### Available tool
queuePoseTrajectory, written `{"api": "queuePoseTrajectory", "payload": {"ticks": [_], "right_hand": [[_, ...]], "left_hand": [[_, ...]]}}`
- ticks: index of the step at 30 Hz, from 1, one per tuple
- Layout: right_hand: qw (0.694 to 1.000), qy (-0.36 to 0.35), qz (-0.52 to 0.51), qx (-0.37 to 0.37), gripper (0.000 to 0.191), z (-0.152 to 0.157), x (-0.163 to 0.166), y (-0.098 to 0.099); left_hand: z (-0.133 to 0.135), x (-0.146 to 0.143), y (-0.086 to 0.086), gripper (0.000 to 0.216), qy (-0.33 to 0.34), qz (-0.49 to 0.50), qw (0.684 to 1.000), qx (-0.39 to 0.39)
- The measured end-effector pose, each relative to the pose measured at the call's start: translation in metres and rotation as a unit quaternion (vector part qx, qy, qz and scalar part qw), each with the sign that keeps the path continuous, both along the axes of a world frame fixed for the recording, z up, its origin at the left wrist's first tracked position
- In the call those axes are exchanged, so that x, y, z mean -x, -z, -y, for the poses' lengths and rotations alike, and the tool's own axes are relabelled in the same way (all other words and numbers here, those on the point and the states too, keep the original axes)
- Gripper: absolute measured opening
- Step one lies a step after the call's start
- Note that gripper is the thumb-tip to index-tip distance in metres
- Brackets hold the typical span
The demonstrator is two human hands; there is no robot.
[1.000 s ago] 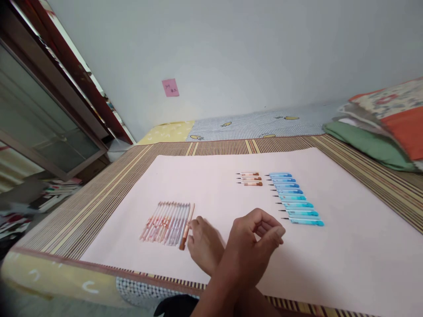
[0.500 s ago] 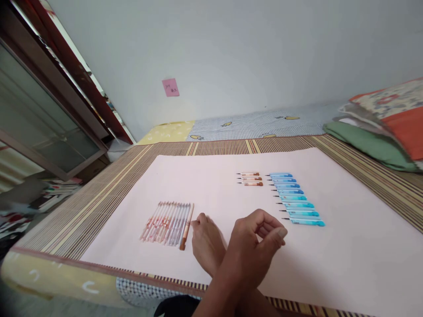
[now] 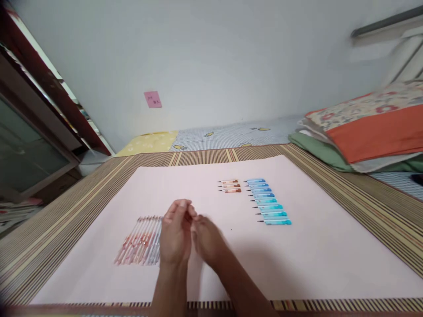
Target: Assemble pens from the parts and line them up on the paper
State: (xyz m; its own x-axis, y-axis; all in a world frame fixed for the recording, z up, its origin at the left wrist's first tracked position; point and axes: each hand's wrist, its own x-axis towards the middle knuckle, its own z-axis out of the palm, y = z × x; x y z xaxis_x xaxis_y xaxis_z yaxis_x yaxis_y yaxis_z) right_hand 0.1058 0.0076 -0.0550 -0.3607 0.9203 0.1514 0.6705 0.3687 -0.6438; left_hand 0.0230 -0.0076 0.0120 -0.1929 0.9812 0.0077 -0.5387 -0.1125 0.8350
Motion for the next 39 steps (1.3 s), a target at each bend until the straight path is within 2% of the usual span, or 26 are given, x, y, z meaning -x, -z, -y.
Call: {"api": "queuePoseTrajectory", "payload": {"ticks": [1,4,6,7,11,15,24,29,34,39], "right_hand": [[1.0,0.024,-0.002,0.002,0.029,-0.006,-0.017,-0.002],[0.984,0.179,-0.013,0.01,0.03,-0.03,-0.068,-0.009],[0.969,0.243,0.047,-0.01,0.031,-0.049,-0.096,-0.013],[0.963,0.253,0.093,-0.019,0.031,-0.059,-0.105,-0.015],[0.962,0.235,0.137,-0.021,0.028,-0.093,-0.118,-0.012],[0.961,0.216,0.17,-0.016,0.023,-0.108,-0.115,0.001],[0.962,0.224,0.155,-0.027,0.034,-0.1,-0.136,0.013],[0.96,0.224,0.167,-0.016,0.024,-0.108,-0.135,0.017],[0.971,0.188,0.143,0.023,0.021,-0.109,-0.136,0.015],[0.982,0.14,0.11,0.059,0.017,-0.086,-0.135,0.006]], "left_hand": [[-0.006,0.008,0.005,0.02,-0.007,0.052,0.999,0.002],[-0.022,0.02,0.022,0.019,-0.017,0.156,0.985,0.07],[-0.028,0.022,0.033,0.014,-0.031,0.181,0.976,0.114],[-0.03,0.021,0.037,0.012,-0.033,0.188,0.973,0.128],[-0.033,0.017,0.045,0.009,-0.015,0.201,0.97,0.134],[-0.033,0.018,0.049,0.009,-0.007,0.203,0.971,0.129],[-0.035,0.017,0.05,0.005,-0.006,0.202,0.969,0.139],[-0.034,0.015,0.051,0.005,-0.003,0.194,0.968,0.156],[-0.035,0.012,0.052,0.004,-0.005,0.192,0.969,0.158],[-0.035,0.008,0.053,0.009,0.014,0.176,0.97,0.168]]}}
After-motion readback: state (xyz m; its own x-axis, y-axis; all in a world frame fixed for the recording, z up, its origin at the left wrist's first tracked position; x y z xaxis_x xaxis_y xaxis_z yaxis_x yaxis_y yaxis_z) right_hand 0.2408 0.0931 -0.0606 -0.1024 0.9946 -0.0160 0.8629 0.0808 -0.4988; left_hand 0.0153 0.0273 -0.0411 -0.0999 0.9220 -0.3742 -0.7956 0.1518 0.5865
